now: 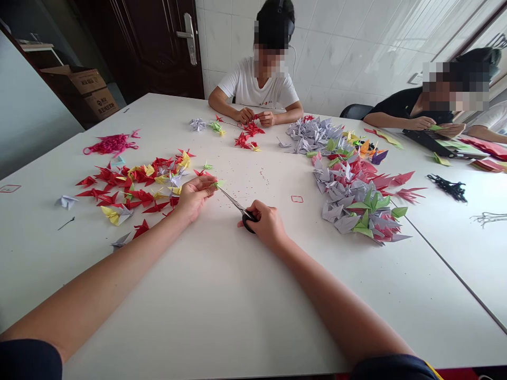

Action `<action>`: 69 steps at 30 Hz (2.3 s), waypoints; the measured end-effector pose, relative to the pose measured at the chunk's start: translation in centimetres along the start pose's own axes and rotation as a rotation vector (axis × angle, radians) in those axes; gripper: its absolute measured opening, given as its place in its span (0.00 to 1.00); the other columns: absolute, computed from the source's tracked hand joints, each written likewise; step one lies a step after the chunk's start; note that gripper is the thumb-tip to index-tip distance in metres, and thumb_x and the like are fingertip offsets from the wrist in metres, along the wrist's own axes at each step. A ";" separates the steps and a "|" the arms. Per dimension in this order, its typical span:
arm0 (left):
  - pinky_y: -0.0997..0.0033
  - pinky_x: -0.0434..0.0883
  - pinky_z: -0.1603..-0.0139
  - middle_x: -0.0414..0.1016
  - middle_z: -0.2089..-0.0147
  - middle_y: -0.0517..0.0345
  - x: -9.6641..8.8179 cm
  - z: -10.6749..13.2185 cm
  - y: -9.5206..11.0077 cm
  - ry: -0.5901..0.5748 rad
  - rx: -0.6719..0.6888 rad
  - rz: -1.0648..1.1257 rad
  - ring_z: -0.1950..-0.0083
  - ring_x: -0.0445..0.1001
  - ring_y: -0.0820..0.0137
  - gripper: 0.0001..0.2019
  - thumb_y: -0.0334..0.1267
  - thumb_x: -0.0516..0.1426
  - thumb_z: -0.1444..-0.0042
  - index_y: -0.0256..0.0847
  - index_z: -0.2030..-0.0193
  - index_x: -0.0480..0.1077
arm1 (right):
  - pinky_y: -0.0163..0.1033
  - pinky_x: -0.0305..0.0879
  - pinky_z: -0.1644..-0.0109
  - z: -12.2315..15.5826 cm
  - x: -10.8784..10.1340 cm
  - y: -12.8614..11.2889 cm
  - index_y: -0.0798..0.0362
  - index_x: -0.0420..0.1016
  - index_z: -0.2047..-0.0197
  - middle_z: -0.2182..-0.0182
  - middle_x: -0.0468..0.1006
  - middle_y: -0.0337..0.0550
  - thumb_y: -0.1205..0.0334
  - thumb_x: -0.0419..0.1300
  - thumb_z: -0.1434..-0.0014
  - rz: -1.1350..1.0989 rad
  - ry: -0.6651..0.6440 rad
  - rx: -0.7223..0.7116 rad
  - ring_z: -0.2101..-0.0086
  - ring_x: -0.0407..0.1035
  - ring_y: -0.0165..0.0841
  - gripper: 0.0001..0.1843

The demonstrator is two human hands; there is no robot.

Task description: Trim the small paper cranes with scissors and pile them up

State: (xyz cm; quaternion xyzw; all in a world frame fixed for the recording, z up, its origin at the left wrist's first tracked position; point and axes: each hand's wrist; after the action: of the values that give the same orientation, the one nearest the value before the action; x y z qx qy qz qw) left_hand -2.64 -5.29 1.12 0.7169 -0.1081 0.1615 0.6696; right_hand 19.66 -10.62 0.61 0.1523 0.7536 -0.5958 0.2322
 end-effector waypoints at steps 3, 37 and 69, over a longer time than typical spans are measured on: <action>0.69 0.70 0.55 0.80 0.61 0.51 0.0 0.0 -0.1 0.007 0.013 -0.056 0.58 0.76 0.69 0.20 0.38 0.72 0.64 0.38 0.61 0.79 | 0.35 0.60 0.70 0.0 0.0 -0.1 0.46 0.64 0.69 0.76 0.82 0.35 0.66 0.58 0.55 -0.004 0.012 0.007 0.76 0.60 0.31 0.09; 0.66 0.72 0.53 0.79 0.63 0.53 -0.4 -0.4 -0.3 0.008 0.051 -0.047 0.60 0.76 0.69 0.19 0.41 0.73 0.64 0.39 0.64 0.78 | 0.36 0.59 0.70 -0.3 -0.5 -0.2 0.47 0.64 0.68 0.77 0.79 0.35 0.64 0.61 0.55 0.158 0.130 -0.058 0.75 0.62 0.32 0.10; 0.67 0.72 0.54 0.80 0.61 0.52 -0.3 -0.2 -0.3 -0.012 0.053 -0.080 0.59 0.76 0.69 0.20 0.44 0.73 0.64 0.39 0.63 0.79 | 0.34 0.57 0.70 -0.4 -0.2 0.4 0.47 0.67 0.70 0.78 0.77 0.33 0.64 0.60 0.56 0.155 0.088 -0.045 0.76 0.61 0.31 0.08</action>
State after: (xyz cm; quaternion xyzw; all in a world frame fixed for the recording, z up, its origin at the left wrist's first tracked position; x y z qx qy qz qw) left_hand -2.78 -5.07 0.75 0.7389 -0.0792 0.1332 0.6557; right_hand 19.99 -10.14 0.49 0.2307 0.7623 -0.5516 0.2477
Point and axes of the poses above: each hand's wrist, its own z-axis away from the middle knuckle, its own x-axis out of the palm, y = z × x
